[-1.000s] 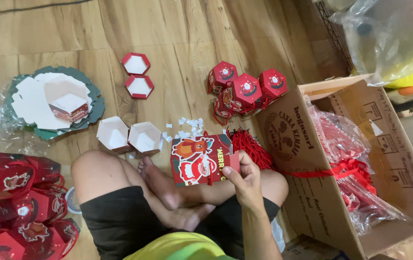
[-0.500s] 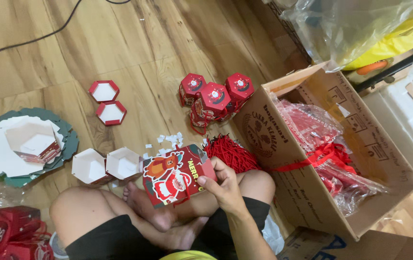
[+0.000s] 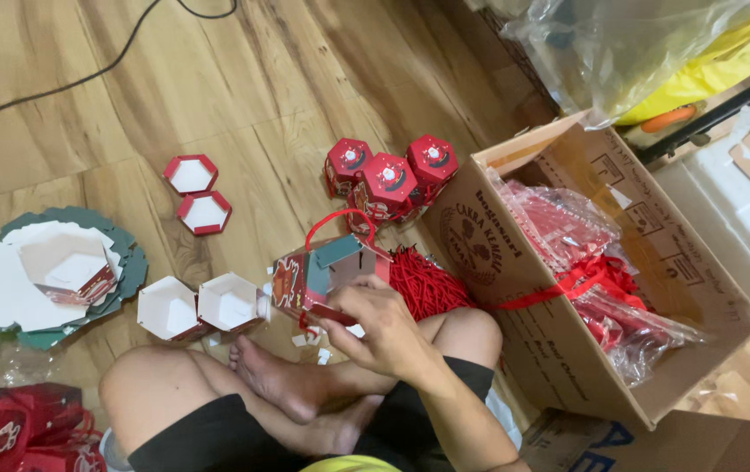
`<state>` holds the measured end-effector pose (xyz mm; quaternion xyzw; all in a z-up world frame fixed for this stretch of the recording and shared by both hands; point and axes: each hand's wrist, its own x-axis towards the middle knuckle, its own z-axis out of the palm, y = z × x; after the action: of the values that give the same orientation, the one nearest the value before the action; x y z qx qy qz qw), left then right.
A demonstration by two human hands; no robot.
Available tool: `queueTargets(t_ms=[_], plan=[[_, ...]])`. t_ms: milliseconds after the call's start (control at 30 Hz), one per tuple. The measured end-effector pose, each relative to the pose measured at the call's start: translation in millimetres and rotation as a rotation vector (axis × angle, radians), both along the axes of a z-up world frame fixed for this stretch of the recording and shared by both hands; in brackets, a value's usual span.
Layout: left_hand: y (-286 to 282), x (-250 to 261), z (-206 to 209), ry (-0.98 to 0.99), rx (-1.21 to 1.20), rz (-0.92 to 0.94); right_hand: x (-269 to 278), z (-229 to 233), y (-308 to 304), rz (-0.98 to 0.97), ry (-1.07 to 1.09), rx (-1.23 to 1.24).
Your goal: The person assembles hexagonal cardboard gift boxes by folding the pre-cut flaps and threading red cord handles through the provided holes.
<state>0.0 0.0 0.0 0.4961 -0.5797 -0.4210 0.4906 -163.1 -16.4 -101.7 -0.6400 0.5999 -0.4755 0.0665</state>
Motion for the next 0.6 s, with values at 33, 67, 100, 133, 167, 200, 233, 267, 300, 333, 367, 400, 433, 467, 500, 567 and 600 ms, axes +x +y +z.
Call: queueTargets(t_ms=[33, 67, 100, 133, 167, 200, 233, 267, 300, 333, 367, 400, 433, 467, 500, 567, 600], plan=[[-17.0, -15.5, -27.9, 0.012, 0.01, 0.023, 1.9, 9.7, 0.1, 0.024, 0.072, 0.041], [-27.0, -28.6, -55.6, 0.019, 0.028, 0.054, 4.9, 18.6, 3.1, 0.055, 0.14, 0.09], [-26.4, -25.0, -72.0, 0.024, 0.032, 0.065, 5.6, 15.5, 2.2, 0.066, 0.145, 0.092], [-25.0, -21.2, -88.9, -0.021, 0.066, 0.032, 6.7, 12.0, 2.8, 0.057, 0.108, 0.097], [-23.6, -17.4, -106.3, -0.066, 0.099, 0.0, 8.0, 8.0, 3.2, 0.046, 0.072, 0.101], [-25.2, -13.0, -121.1, -0.061, 0.113, 0.012, 8.9, 7.1, 4.2, 0.06, 0.076, 0.114], [-26.6, -8.4, -136.1, -0.066, -0.022, -0.088, 10.1, 6.1, 4.9, 0.046, 0.066, 0.125], [-26.9, -4.2, -151.3, -0.07, -0.155, -0.184, 10.9, 5.4, 5.7, 0.036, 0.058, 0.138], [-25.6, -10.6, -162.6, -0.063, -0.142, -0.167, 12.4, 3.0, 9.0, 0.053, 0.065, 0.151], [-29.7, -18.6, -174.1, -0.049, -0.123, -0.039, 12.9, 0.6, 9.9, 0.044, 0.061, 0.159], [-33.2, -28.1, -184.5, -0.036, -0.103, 0.09, 12.1, -0.8, 11.4, 0.036, 0.057, 0.167], [-31.0, -23.5, -178.2, -0.05, -0.116, 0.082, 14.2, -1.8, 11.9, 0.03, 0.041, 0.155], [-28.3, -19.9, -171.4, -0.006, -0.057, 0.064, 15.6, -2.5, 12.8, 0.014, 0.046, 0.162], [-24.2, -21.6, -164.9, 0.049, 0.008, 0.047, 12.6, -1.5, 14.7, -0.002, 0.062, 0.174], [-26.0, -19.9, -167.7, 0.046, 0.002, 0.04, 13.0, -3.3, 12.0, -0.009, 0.059, 0.167], [-24.2, -16.7, -173.2, 0.035, -0.037, -0.075, 14.4, -6.3, 14.4, -0.013, 0.014, 0.134], [-25.7, -16.3, -172.1, 0.036, -0.041, -0.079, 13.6, -9.8, 16.0, -0.016, 0.014, 0.13]])
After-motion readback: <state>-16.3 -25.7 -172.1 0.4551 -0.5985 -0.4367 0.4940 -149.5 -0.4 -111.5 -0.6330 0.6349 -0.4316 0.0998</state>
